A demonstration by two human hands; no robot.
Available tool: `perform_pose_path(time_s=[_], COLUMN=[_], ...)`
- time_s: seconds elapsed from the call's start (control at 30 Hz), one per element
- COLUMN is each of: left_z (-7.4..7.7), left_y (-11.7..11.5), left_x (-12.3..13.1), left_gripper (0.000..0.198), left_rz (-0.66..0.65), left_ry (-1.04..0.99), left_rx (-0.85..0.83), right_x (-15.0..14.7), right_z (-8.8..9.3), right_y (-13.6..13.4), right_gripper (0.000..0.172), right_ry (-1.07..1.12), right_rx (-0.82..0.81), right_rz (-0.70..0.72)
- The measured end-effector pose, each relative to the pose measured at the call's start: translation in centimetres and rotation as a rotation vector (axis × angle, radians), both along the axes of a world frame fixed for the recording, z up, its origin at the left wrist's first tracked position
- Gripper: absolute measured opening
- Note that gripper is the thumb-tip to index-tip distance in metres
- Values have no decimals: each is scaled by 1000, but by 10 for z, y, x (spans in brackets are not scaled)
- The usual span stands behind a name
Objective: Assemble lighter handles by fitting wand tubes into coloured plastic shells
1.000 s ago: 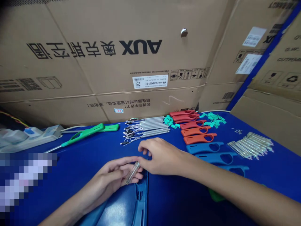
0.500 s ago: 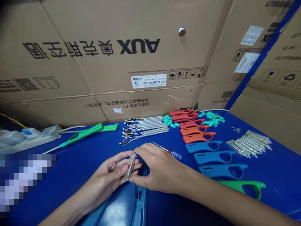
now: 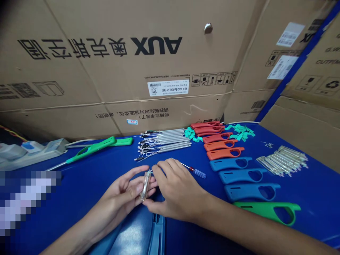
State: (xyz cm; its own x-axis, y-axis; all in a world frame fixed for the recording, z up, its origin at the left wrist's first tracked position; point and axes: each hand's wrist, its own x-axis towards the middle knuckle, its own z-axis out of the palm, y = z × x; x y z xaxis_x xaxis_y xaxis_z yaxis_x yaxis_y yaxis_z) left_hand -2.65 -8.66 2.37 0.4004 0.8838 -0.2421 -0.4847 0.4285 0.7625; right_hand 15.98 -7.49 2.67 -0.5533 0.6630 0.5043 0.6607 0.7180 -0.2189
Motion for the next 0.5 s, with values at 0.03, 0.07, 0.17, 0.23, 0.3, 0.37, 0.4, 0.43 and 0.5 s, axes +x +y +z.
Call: perform_pose_path(time_s=[0.03,0.07,0.17,0.23,0.3,0.37,0.4,0.43,0.5], left_z=[0,-1,-1,-1,-1,-1,0,0,-1], left_y=[0,1,1,1,1,1,1,1,1], left_x=[0,0,0,0,0,0,1,1,1], left_gripper=[57,56,55,54,54,54,53,52,50], left_rz=[-1,-2,-10,-17,-17,-16,-17,-17,-17], left_ry=[-1,0,3,3,5,11,15,17,21], left_rx=[3,4,3,3,0,0,2,5,8], right_x=[0,0,-1,-1,-2,-2,-2,-2,-2], right_z=[-1,-1,-1,0,1,1,0,0,-1], right_y=[0,0,0,0,0,0,0,0,0], right_gripper=[40,40,37,34,30,27,26,26,24], right_ry=[-2,-4,-8,-11,-11,-8,-8,-9,-13], right_rx=[5,7,2,-2,-3,6,10,13,14], right_rz=[1,5,24,37,49,62,70,75,80])
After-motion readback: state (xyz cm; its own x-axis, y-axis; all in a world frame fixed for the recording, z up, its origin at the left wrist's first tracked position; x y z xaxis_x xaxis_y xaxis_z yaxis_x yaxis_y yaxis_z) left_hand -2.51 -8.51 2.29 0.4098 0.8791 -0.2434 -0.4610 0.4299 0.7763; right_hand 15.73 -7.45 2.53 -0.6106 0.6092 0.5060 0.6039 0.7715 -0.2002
